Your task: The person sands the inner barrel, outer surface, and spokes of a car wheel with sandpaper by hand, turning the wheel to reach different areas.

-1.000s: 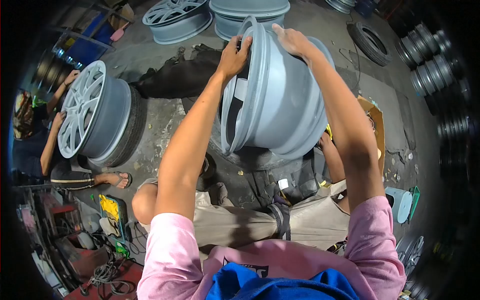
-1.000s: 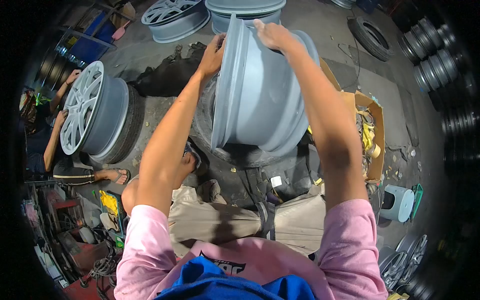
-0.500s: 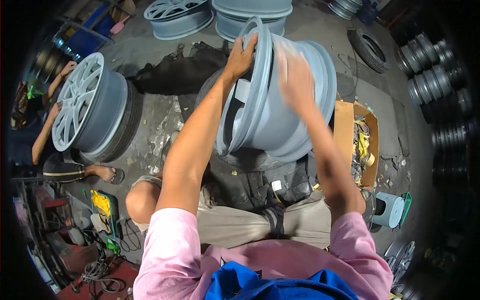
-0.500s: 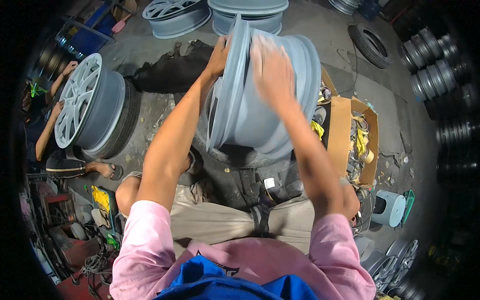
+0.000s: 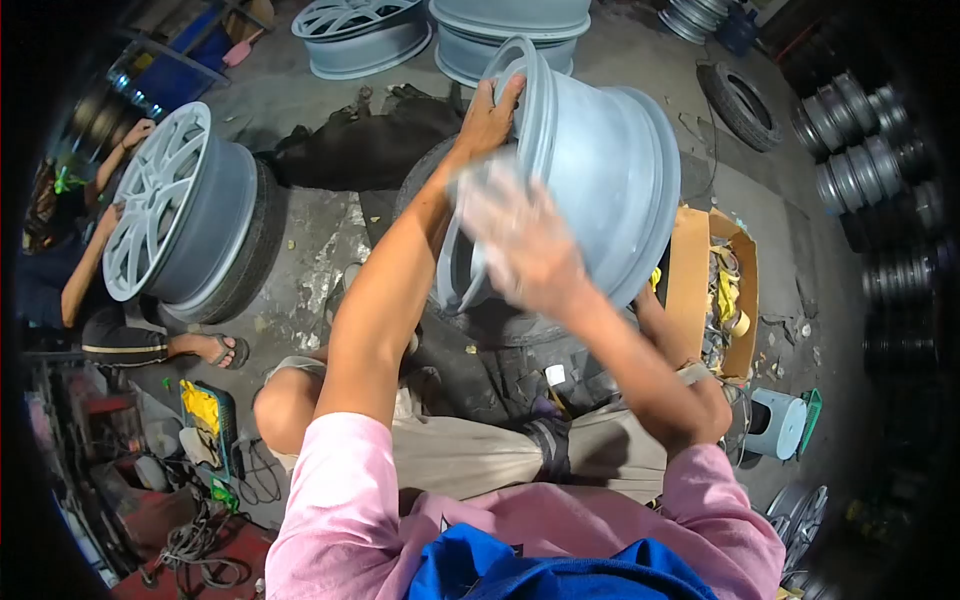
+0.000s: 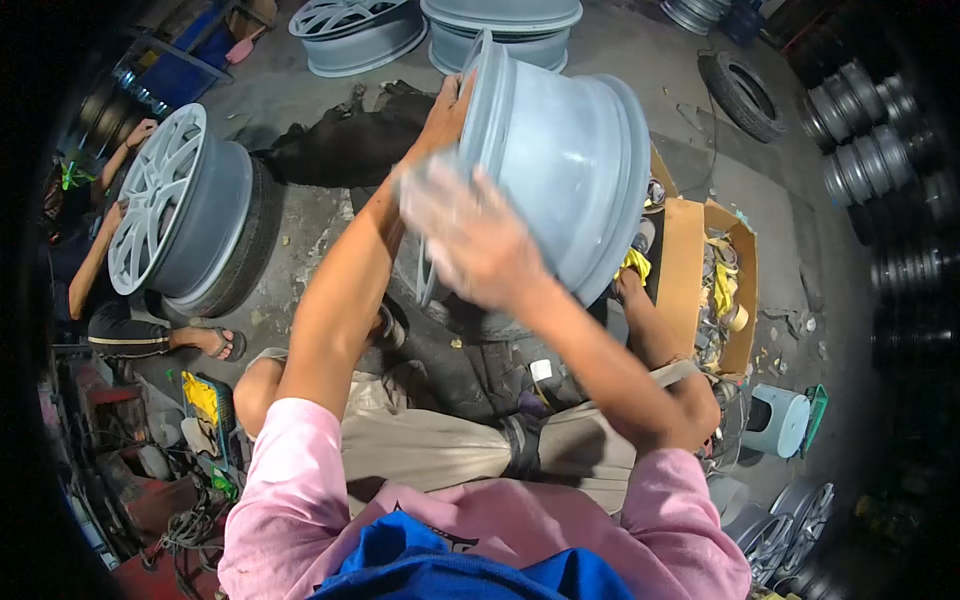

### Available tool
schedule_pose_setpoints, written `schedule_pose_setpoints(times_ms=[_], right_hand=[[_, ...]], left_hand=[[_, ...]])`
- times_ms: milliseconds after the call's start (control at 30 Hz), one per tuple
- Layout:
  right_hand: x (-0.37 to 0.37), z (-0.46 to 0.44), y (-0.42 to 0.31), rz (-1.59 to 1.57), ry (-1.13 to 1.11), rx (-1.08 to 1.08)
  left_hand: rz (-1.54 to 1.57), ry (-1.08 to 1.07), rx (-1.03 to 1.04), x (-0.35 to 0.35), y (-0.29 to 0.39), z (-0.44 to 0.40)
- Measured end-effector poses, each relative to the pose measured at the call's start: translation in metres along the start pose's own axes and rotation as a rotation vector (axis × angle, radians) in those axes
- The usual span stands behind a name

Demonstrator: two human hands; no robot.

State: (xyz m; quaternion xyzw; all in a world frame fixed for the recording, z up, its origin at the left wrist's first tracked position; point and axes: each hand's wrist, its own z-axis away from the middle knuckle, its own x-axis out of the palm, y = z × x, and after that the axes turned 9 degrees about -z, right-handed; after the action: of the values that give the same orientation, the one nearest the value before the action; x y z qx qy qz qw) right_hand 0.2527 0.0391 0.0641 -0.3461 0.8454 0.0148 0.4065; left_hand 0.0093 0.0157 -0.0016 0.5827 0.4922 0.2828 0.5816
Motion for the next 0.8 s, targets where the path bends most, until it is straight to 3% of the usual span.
schedule_pose_setpoints(times_ms=[33, 67, 100, 133, 200, 233, 300, 333, 433, 500, 567, 667, 733, 800], right_hand=[[-0.007, -0.027, 0.025, -0.096, 0.139, 0.009], [-0.011, -0.051, 0.058, -0.14, 0.184, 0.061], [-0.016, -0.08, 0.086, -0.212, 0.206, 0.196], [-0.019, -0.103, 0.12, -0.363, 0.176, 0.35], [-0.021, -0.138, 0.154, -0.522, 0.079, 0.585], [-0.015, -0.136, 0.153, -0.524, 0.079, 0.585], [-0.002, -0.121, 0.133, -0.31, 0.209, 0.472], [0.002, -0.098, 0.084, -0.227, 0.314, 0.354], [0.03, 0.005, -0.03, -0.067, 0.234, 0.223], [0.05, 0.085, -0.047, 0.081, 0.074, 0.204], [0.026, 0.106, -0.018, 0.27, 0.043, 0.336], [-0.031, 0.052, 0.037, 0.4, 0.017, 0.292], [-0.057, 0.009, 0.111, 0.524, 0.058, 0.377], [-0.071, -0.037, 0.205, 0.418, -0.274, 0.607]], left_hand=[[0.022, 0.022, -0.083, 0.003, 0.002, -0.001], [0.05, -0.002, 0.097, 0.004, -0.012, -0.005], [0.07, -0.014, 0.144, 0.002, -0.009, -0.003], [0.091, -0.027, 0.19, 0.0, -0.006, -0.001], [0.029, -0.008, 0.088, -0.005, 0.014, 0.009], [0.027, -0.008, 0.087, -0.008, 0.013, 0.009], [0.096, -0.01, 0.155, -0.006, 0.01, 0.009], [0.031, -0.018, 0.133, -0.009, 0.019, 0.017], [0.038, -0.009, 0.08, -0.006, 0.011, 0.009], [0.018, 0.008, 0.099, -0.006, 0.015, 0.014], [-0.001, 0.021, 0.113, -0.007, 0.016, 0.018], [-0.02, 0.053, 0.104, -0.003, 0.013, 0.011], [-0.003, 0.028, 0.097, -0.003, 0.017, 0.014], [0.019, -0.033, 0.093, -0.003, 0.018, 0.012]])
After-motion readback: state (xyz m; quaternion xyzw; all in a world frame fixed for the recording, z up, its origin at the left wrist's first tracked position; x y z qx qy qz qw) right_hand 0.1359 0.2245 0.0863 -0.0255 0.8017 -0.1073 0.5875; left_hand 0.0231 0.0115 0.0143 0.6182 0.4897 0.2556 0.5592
